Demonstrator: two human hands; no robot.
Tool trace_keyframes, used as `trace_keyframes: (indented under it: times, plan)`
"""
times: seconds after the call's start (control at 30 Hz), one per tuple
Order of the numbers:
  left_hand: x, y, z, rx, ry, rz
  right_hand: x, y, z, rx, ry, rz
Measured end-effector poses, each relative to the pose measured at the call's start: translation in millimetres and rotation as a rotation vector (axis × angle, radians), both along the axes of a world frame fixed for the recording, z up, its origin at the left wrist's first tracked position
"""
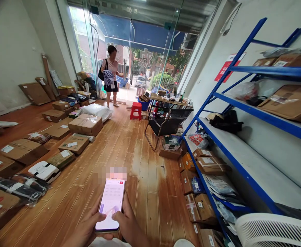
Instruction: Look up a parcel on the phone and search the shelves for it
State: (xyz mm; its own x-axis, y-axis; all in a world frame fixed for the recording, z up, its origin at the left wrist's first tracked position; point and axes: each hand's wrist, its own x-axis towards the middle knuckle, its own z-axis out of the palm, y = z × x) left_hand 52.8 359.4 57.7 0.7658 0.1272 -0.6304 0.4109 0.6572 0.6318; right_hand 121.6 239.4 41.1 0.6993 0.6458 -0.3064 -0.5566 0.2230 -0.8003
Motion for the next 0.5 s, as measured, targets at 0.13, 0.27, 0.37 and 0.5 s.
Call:
trace_keyframes:
  times: [0.13,0.27,0.37,0.5]
  plan:
    - [0,0,-6.2,-0.082,-0.047,0.015,-4,5,-8,-0.023,0.0,-0.084]
    - [-1,0,-6.9,-0.071,-0.044,0.007,-7,9,-5,-0.009,0.032,-0.144]
    - [0,-1,-3.7,-0.032,-0.034,-0.011,-8,8,0,-0.023,0.038,-0.114]
    - [2,-2,-1.0,-0.024,-0.018,-0.01,-7,6,3,-0.05,0.025,-0.118]
